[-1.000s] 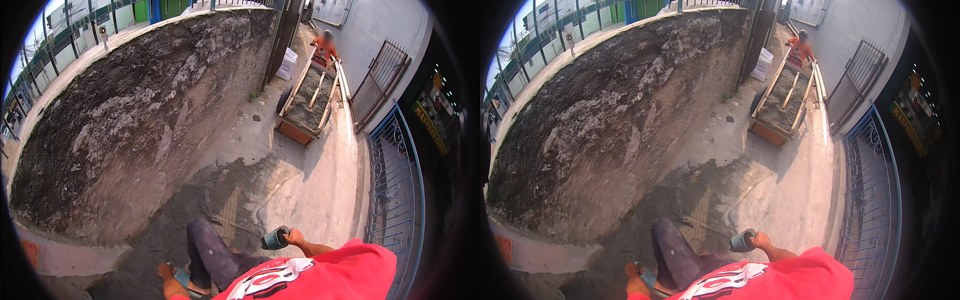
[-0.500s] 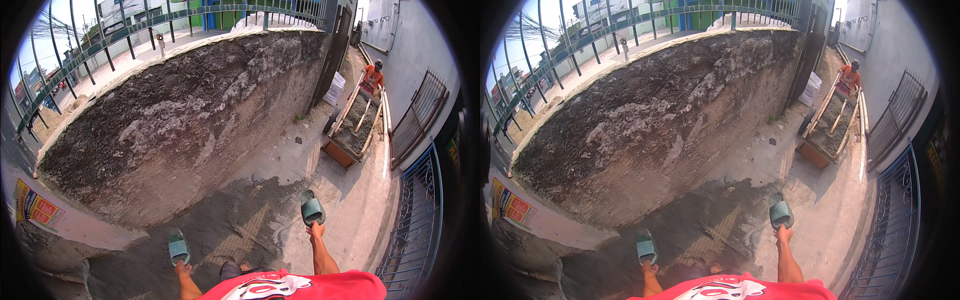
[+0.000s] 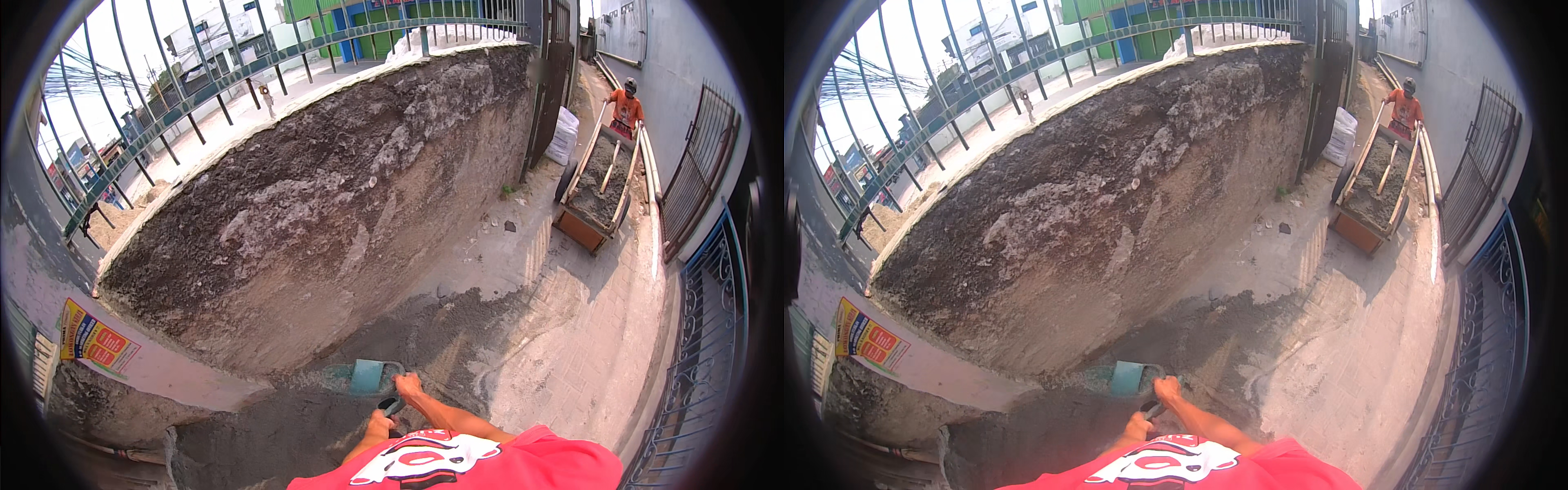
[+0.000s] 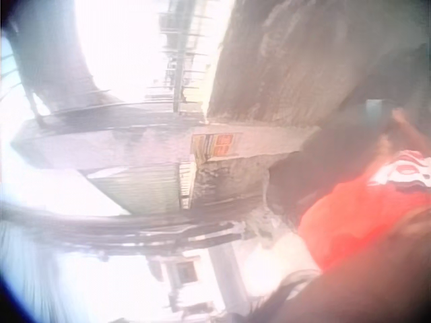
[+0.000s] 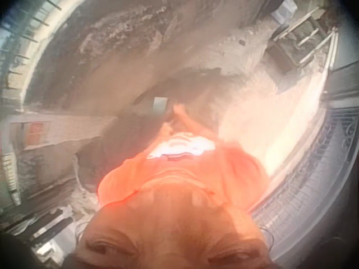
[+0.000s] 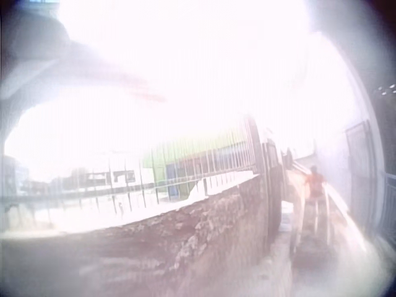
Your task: The person uses a shovel to scoop wet concrete from a pile on the ground and load it into a wheelbarrow held by another worker. The process is repeated multiple times to fill the wheelbarrow.
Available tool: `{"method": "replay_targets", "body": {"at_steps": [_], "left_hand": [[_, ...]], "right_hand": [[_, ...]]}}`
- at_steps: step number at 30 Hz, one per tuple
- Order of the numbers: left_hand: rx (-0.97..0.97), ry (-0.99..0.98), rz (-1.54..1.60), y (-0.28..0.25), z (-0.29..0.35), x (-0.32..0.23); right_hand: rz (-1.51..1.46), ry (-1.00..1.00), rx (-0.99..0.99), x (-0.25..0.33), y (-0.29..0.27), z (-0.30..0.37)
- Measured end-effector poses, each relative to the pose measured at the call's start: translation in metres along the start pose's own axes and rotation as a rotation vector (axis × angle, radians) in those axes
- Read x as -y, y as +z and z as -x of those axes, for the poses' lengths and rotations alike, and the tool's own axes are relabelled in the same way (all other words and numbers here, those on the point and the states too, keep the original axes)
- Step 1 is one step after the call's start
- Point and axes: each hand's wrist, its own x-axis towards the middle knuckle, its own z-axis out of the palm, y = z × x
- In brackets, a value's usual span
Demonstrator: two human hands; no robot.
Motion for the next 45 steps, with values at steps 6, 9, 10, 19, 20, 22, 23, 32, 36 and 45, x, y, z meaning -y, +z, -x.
{"method": "replay_targets", "body": {"at_steps": [6, 9, 10, 19, 20, 22, 23, 32, 36, 45], "left_hand": [[0.182, 0.169, 0.295, -0.082, -0.03, -0.145], [0.14, 0.278, 0.48, -0.102, -0.015, -0.166], [0.186, 0.249, 0.487, -0.105, -0.009, -0.17], [0.44, 0.076, 0.028, 0.009, 0.054, -0.066], [0.595, 0.021, -0.115, 0.019, 0.057, -0.049], [0.473, -0.013, -0.003, 0.04, 0.052, -0.039], [0.531, -0.065, -0.033, 0.041, 0.054, -0.041], [0.389, 0.132, 0.269, -0.058, 0.026, -0.139], [0.192, 0.265, 0.267, -0.063, 0.029, -0.139], [0.361, 0.187, -0.003, 0.023, 0.054, -0.091]], "right_hand": [[-0.373, -0.189, -0.161, 0.049, -0.046, 0.013], [-0.578, -0.307, -0.239, 0.076, -0.111, 0.014], [-0.65, -0.399, -0.327, 0.082, -0.127, 0.009], [-0.109, -0.494, -0.435, 0.015, -0.031, 0.001], [0.063, -0.35, -0.133, -0.004, -0.013, 0.014], [0.136, -0.485, -0.261, -0.027, 0.003, 0.018], [-0.022, -0.273, -0.179, -0.032, -0.012, -0.009], [-0.657, -0.237, -0.421, 0.025, -0.131, -0.025], [-0.57, -0.202, -0.494, 0.016, -0.111, -0.041], [-0.422, 0.019, 0.041, -0.037, -0.052, -0.021]]}}
